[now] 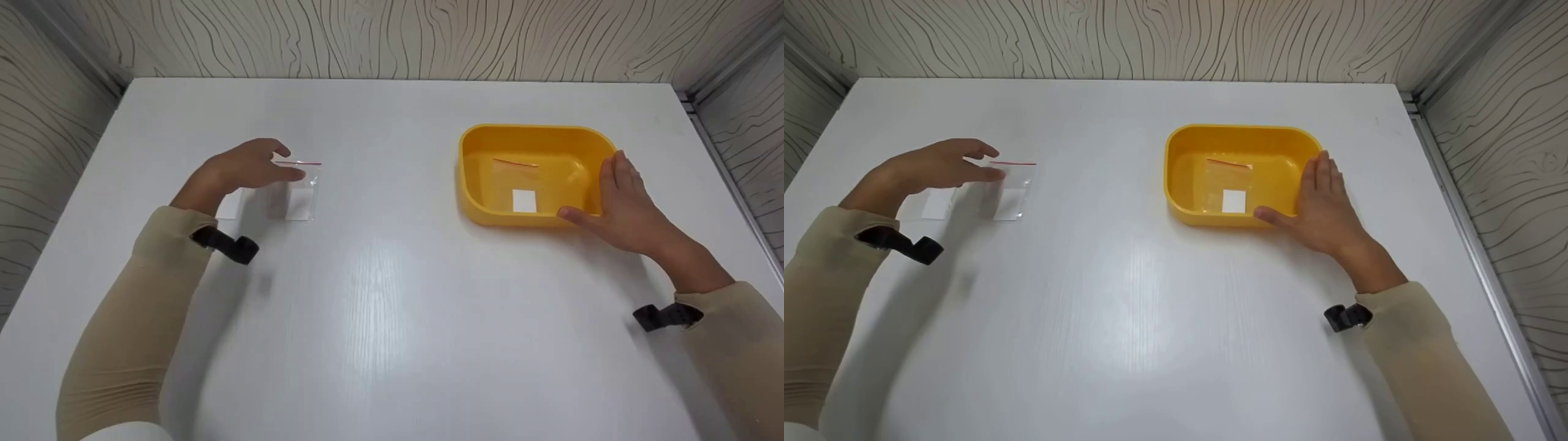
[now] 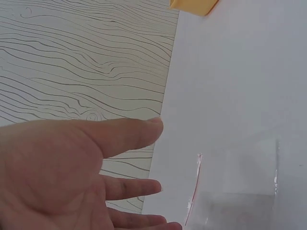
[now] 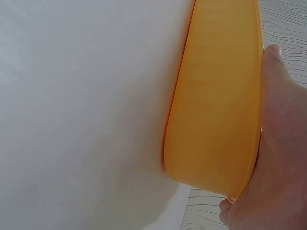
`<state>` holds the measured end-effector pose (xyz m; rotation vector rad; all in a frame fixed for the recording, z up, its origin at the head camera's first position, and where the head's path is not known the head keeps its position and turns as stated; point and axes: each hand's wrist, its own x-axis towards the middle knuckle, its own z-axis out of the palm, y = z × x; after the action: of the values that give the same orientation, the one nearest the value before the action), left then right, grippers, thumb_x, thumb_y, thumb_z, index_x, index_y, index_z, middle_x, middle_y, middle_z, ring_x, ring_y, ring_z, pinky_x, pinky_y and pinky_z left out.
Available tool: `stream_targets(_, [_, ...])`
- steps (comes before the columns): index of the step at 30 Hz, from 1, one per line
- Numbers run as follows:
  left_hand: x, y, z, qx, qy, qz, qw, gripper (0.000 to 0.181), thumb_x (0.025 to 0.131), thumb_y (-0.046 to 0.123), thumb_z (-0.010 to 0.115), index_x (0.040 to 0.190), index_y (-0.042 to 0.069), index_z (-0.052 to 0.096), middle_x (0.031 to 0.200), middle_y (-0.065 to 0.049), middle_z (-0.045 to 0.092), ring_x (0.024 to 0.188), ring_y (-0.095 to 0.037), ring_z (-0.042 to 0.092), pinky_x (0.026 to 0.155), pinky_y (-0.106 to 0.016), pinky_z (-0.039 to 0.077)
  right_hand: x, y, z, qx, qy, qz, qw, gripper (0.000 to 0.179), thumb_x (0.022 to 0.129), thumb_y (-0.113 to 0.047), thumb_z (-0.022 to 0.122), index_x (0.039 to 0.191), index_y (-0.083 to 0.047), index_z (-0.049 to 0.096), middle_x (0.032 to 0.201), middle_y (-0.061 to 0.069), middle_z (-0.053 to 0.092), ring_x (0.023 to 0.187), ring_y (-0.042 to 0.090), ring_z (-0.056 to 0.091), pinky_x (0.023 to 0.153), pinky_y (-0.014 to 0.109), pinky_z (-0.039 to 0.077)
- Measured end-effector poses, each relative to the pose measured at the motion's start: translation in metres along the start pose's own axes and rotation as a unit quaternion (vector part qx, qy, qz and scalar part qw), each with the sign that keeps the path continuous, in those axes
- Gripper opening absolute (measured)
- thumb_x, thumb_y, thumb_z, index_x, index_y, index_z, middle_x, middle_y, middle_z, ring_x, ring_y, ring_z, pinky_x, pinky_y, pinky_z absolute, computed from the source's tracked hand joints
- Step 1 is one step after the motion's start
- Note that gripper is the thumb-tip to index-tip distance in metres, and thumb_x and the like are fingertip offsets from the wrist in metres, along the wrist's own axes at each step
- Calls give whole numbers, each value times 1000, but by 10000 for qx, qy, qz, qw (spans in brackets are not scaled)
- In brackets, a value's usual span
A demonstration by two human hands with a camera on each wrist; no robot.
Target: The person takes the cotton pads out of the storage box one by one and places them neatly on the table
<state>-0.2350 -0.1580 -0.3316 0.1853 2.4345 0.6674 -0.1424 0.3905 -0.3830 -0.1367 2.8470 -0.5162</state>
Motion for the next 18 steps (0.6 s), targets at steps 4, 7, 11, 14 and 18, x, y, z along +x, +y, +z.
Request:
stream_targets(4, [-2,3,-1,-165,165,61,9997,67,102,42,56,154,4,36,160,-25,29,144,-42,33,113,-60,33,0,1,0,5,-11,4,10000,120,96,-61,58,150,14,-19,158,31,-30,147,51,-23,118,66,-3])
stream_targets(7, [-4,6,-1,-364,269,112,9989,65,102,41,56,154,6,38,159,-23,32,144,-41,33,114,-60,33,-1,1,0,22,-34,-5,10000,119,97,-62,57,150,14,-19,158,30,-31,147,50,-24,118,65,-4])
stream_targets(11, [-4,6,-2,-706,356,261,9965,62,103,39,57,153,7,41,158,-21,34,141,-39,38,113,-57,35,-2,1,0,40,-36,-51,10000,118,97,-61,57,150,14,-17,158,30,-32,147,50,-25,119,64,-6])
stream_targets(14, [-4,7,-1,-934,507,425,9934,57,103,35,58,151,7,43,156,-19,38,135,-37,46,110,-53,41,-2,1,1,36,-18,-76,10000,118,97,-61,57,150,14,-18,158,29,-32,147,50,-25,119,64,-7])
stream_targets(18, [-4,8,-1,-1121,805,690,9880,50,104,29,58,149,8,47,152,-18,44,128,-34,53,105,-49,47,-2,1,1,46,-14,-56,10000,118,97,-61,57,150,13,-18,158,27,-33,147,50,-24,119,64,-6])
